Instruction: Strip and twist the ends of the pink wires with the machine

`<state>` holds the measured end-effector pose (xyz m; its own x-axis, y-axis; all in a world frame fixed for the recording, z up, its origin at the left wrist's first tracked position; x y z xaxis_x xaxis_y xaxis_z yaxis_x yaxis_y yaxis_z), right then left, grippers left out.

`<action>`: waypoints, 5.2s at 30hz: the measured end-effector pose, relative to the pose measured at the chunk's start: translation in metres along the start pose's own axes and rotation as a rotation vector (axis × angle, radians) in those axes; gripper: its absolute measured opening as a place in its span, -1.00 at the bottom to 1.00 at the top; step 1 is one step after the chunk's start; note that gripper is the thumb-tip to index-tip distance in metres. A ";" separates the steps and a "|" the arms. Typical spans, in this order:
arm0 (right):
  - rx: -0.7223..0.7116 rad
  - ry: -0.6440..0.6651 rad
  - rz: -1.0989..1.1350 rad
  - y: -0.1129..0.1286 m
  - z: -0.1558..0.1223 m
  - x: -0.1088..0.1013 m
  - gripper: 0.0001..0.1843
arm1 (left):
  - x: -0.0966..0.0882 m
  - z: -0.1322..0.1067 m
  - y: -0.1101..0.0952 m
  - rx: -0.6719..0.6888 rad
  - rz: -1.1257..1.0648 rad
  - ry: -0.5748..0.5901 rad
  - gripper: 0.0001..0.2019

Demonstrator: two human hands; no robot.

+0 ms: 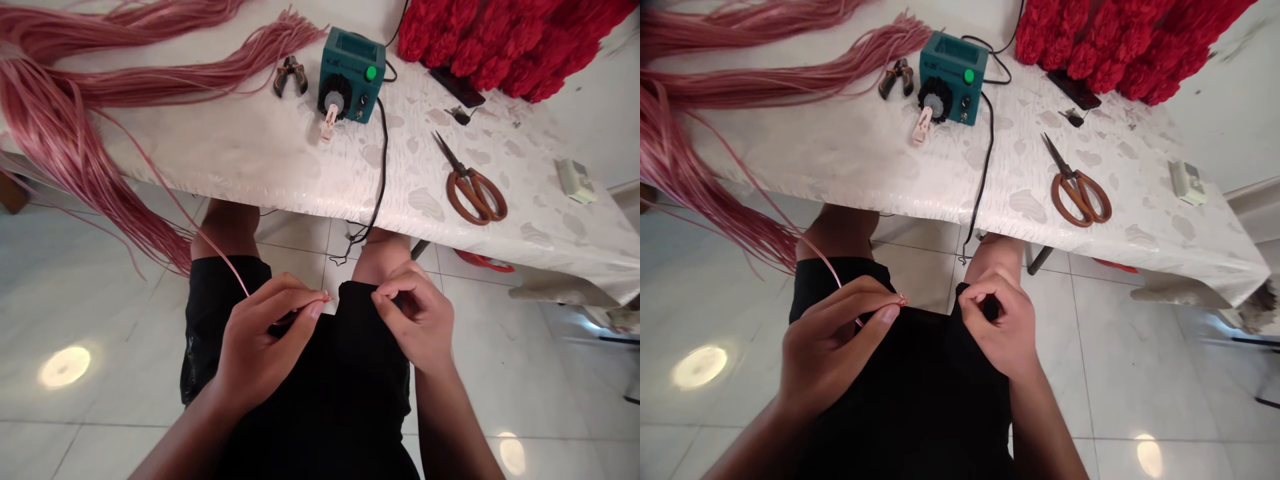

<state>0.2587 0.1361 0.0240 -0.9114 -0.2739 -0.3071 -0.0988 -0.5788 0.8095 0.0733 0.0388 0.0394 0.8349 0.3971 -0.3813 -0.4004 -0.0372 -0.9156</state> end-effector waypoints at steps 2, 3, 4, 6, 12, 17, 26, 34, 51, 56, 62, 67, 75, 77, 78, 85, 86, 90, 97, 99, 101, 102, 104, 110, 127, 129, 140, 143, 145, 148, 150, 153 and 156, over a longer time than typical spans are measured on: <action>0.029 -0.121 -0.036 -0.012 -0.007 -0.012 -0.85 | -0.001 0.001 0.000 -0.013 -0.002 0.004 -0.83; 0.068 -0.204 -0.050 -0.022 -0.012 -0.021 -0.88 | -0.001 0.002 0.001 -0.016 0.002 0.004 -0.84; 0.117 -0.284 -0.064 -0.034 -0.019 -0.030 -0.91 | -0.001 0.002 0.001 -0.015 0.005 0.004 -0.84; 0.241 -0.402 -0.077 -0.062 -0.036 -0.048 -0.91 | -0.001 0.003 0.002 -0.014 -0.004 -0.011 -0.84; 0.416 -0.376 -0.109 -0.112 -0.077 -0.081 -0.91 | 0.002 0.002 0.006 -0.058 -0.088 -0.044 -0.81; 0.400 -0.301 -0.038 -0.092 -0.078 -0.071 -0.94 | 0.001 0.002 0.004 -0.160 -0.120 -0.075 -0.84; 0.130 0.044 0.164 -0.029 -0.051 -0.007 -0.84 | -0.003 0.003 0.011 -0.177 -0.079 -0.018 -0.92; 0.195 0.067 0.131 -0.045 -0.057 0.005 -0.85 | -0.004 0.005 0.009 -0.166 -0.045 -0.005 -0.87; 0.184 0.093 0.155 -0.049 -0.055 0.008 -0.83 | -0.006 0.004 0.009 -0.228 -0.080 0.090 -0.92; 0.177 0.106 0.165 -0.047 -0.053 0.007 -0.82 | -0.004 0.002 0.018 -0.295 -0.259 0.190 -0.86; 0.130 0.098 0.235 -0.034 -0.041 0.000 -0.83 | -0.002 -0.002 0.023 -0.343 -0.492 0.320 -0.82; -0.055 0.178 0.292 0.005 -0.009 0.003 -0.73 | 0.000 -0.002 0.016 -0.360 -0.420 0.477 -0.77; -0.338 0.458 0.200 0.058 0.039 0.034 -0.56 | 0.001 0.000 0.013 -0.375 -0.387 0.547 -0.80; -0.340 0.504 0.168 0.057 0.041 0.039 -0.61 | 0.002 -0.001 0.014 -0.382 -0.407 0.553 -0.79; -0.340 0.519 0.150 0.056 0.041 0.040 -0.65 | 0.002 -0.001 0.015 -0.389 -0.419 0.556 -0.78; -0.290 0.577 0.059 0.052 0.040 0.037 -0.85 | 0.001 -0.001 0.017 -0.383 -0.425 0.536 -0.78; -0.278 0.601 0.051 0.052 0.040 0.037 -0.87 | 0.001 -0.001 0.016 -0.376 -0.419 0.532 -0.79; -0.219 0.685 0.057 0.048 0.036 0.038 -0.90 | -0.002 0.000 0.012 -0.295 -0.320 0.455 -0.83; -0.108 0.696 0.025 0.043 0.031 0.038 -0.93 | -0.009 0.000 -0.006 0.118 -0.107 0.108 -0.71; -0.073 0.701 0.006 0.043 0.030 0.039 -0.95 | -0.009 -0.001 -0.011 0.225 -0.057 0.022 -0.68; -0.047 0.698 -0.007 0.043 0.030 0.041 -0.95 | -0.010 -0.002 -0.013 0.292 -0.015 -0.054 -0.69; -0.038 0.692 -0.003 0.043 0.029 0.041 -0.95 | -0.010 -0.003 -0.014 0.306 -0.006 -0.074 -0.70; -0.021 0.671 0.018 0.043 0.029 0.042 -0.95 | -0.010 -0.003 -0.015 0.314 -0.005 -0.088 -0.73; 0.010 0.626 0.064 0.044 0.028 0.046 -0.92 | -0.010 -0.003 -0.013 0.339 -0.006 -0.095 -0.75; -0.290 0.668 -0.116 0.052 0.018 0.052 -0.86 | -0.007 0.011 0.007 -0.222 -0.193 0.497 -0.85; -0.316 0.693 -0.136 0.052 0.018 0.052 -0.84 | -0.007 0.011 0.011 -0.271 -0.211 0.563 -0.85; -0.414 0.766 -0.253 0.062 0.021 0.051 -0.73 | -0.006 0.011 0.020 -0.341 -0.290 0.718 -0.79; -0.421 0.771 -0.259 0.062 0.022 0.051 -0.74 | -0.006 0.011 0.016 -0.270 -0.280 0.663 -0.80; -0.411 0.776 -0.255 0.061 0.022 0.051 -0.74 | -0.007 0.011 0.013 -0.200 -0.251 0.607 -0.82; -0.384 0.783 -0.250 0.058 0.021 0.051 -0.75 | -0.010 0.012 0.008 -0.095 -0.168 0.523 -0.85; -0.367 0.785 -0.242 0.056 0.021 0.050 -0.77 | -0.012 0.013 0.006 -0.038 -0.112 0.477 -0.87; -0.346 0.790 -0.223 0.055 0.021 0.050 -0.78 | -0.014 0.012 0.004 -0.005 -0.073 0.454 -0.87; -0.341 0.781 -0.231 0.054 0.022 0.050 -0.79 | -0.013 0.012 0.005 -0.044 -0.078 0.472 -0.86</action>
<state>0.1990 0.1082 0.0639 -0.3377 -0.4964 -0.7997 -0.0082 -0.8480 0.5299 0.0558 0.0445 0.0413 0.9461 -0.0592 -0.3184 -0.3220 -0.0662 -0.9444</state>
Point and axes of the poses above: each hand's wrist, its own z-axis towards the middle knuckle, its own x-axis out of the palm, y = z × x, the point moved 5 cm from there along z, towards the middle knuckle, and after that the axes turned 8 degrees about -x, right-handed, at the moved point
